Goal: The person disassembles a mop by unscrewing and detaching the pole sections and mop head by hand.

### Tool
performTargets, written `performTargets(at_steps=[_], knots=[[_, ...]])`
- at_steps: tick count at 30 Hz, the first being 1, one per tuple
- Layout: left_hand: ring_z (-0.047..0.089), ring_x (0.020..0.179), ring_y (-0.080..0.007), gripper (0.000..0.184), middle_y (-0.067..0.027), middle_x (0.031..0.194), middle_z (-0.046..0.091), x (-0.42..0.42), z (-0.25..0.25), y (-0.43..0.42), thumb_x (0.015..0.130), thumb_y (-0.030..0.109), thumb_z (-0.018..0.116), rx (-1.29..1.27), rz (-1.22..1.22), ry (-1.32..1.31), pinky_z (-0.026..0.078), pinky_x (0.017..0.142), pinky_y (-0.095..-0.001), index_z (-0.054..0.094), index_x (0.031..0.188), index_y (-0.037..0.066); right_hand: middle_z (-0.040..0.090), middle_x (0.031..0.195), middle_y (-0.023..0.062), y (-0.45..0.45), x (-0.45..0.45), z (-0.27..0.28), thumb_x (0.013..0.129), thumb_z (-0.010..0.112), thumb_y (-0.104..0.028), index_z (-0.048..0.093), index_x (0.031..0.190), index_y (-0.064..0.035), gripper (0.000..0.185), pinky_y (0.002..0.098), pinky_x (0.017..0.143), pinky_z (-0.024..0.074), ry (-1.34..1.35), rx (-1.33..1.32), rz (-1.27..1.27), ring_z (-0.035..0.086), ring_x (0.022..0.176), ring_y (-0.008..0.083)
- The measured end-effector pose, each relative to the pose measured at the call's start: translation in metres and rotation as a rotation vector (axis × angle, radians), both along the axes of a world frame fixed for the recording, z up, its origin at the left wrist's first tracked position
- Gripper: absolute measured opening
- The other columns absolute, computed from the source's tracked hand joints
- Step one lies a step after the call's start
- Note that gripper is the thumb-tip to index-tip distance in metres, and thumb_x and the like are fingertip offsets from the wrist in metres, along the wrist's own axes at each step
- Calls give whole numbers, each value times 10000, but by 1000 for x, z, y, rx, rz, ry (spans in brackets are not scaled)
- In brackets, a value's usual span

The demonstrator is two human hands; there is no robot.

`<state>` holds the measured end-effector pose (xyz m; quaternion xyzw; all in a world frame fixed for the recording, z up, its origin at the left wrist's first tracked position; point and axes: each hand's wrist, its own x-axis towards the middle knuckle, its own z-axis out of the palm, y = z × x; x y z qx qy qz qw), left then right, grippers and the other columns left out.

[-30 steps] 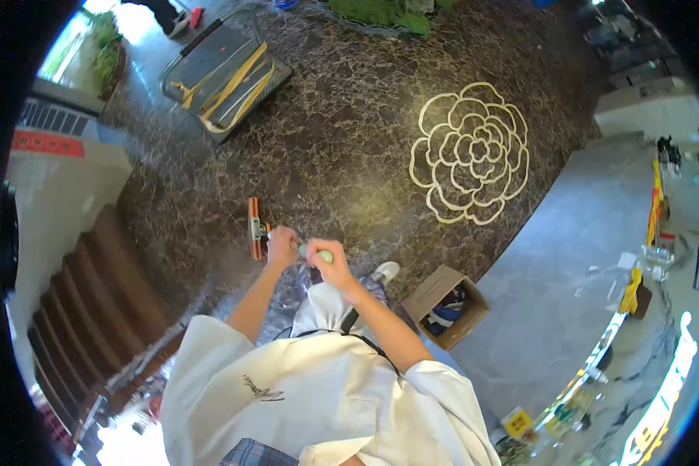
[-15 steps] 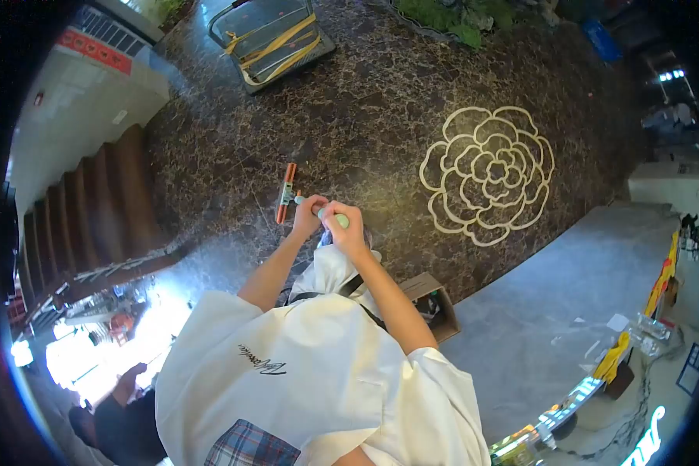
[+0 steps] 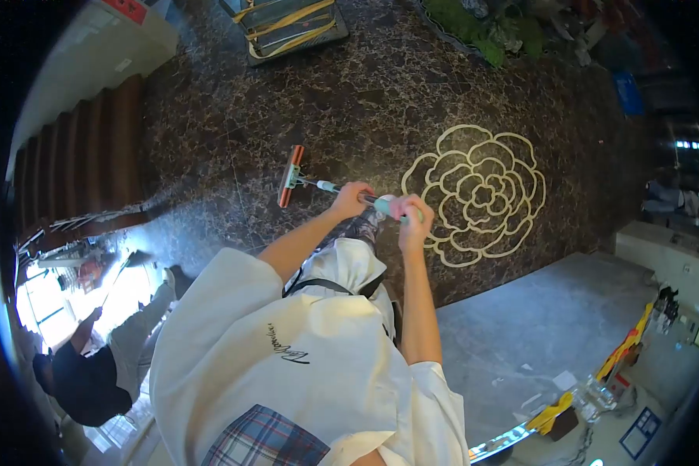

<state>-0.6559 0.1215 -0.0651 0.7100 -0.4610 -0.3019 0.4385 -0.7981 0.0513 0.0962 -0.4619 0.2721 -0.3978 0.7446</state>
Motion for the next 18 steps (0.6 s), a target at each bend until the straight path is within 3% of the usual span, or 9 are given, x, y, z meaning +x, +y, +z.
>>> performTargets(at_steps=[4,7,9,15,17,18], knots=[[617,724,-337,206,-169,726,619,-41,17,-79,680,50,561,43,-64,81,477,632,-389,657,859,82,398,576,71,-74,-38,19,790,414,-66,372,626,-34,173,345,664,377,83,-48,-47,382,573,181],[616,680,-328,185,-162,710,618,-70,24,-136,694,54,562,-7,-73,131,471,605,-393,649,856,73,412,578,79,-128,-58,34,781,425,-13,396,629,-7,155,330,634,368,-2,-33,-66,381,561,177],[615,664,-320,175,-155,695,614,-79,35,-171,699,59,567,22,-107,163,466,596,-392,646,855,72,388,568,61,-152,-69,48,809,420,-73,374,620,-38,197,344,654,374,76,-38,-109,377,560,175],[622,684,-261,188,-144,730,624,-82,42,-198,687,89,650,67,-215,130,466,607,-364,634,872,60,417,544,61,-172,-69,63,824,480,-138,403,622,-43,235,317,608,368,119,-119,-119,401,542,174],[616,709,-356,132,-159,728,636,-77,57,-193,702,79,608,94,-194,177,491,617,-396,656,824,86,439,553,62,-166,-68,60,812,505,-148,424,632,-40,225,317,593,364,150,-94,-130,417,549,174],[621,716,-346,154,-146,738,641,-71,53,-189,691,79,619,50,-178,245,488,616,-396,650,842,88,453,563,63,-164,-63,57,802,516,-149,434,637,-38,215,316,589,364,160,-67,-126,429,558,176]])
